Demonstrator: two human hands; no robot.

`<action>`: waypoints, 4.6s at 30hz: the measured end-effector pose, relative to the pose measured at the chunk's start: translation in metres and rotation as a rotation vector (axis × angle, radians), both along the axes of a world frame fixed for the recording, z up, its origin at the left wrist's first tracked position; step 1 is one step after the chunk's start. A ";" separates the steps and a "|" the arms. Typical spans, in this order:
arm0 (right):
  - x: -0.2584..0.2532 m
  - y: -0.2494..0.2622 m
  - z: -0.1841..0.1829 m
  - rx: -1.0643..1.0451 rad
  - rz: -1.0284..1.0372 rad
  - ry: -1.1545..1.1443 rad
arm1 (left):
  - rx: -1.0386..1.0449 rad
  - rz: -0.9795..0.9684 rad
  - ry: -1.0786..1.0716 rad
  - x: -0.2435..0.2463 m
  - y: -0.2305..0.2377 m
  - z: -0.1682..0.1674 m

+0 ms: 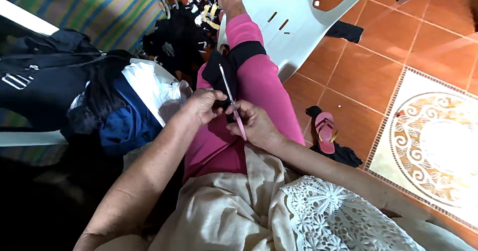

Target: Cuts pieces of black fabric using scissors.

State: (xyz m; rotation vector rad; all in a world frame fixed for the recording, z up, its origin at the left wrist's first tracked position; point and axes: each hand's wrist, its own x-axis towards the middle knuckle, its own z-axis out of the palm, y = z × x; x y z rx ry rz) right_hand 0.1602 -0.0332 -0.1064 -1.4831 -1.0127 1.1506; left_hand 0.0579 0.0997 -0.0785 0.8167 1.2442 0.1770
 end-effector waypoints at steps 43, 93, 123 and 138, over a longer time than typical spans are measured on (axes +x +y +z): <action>0.020 0.003 -0.026 -0.278 0.488 0.625 | 0.110 0.596 -0.074 0.020 -0.052 -0.017; 0.034 -0.063 0.026 -0.311 0.204 0.444 | 0.330 0.157 0.088 -0.021 -0.042 -0.004; 0.030 -0.068 0.038 -0.338 0.248 0.398 | 0.368 0.291 0.074 -0.024 -0.052 -0.010; 0.021 -0.053 0.031 -0.322 0.224 0.426 | 0.270 0.336 0.034 -0.020 -0.055 -0.003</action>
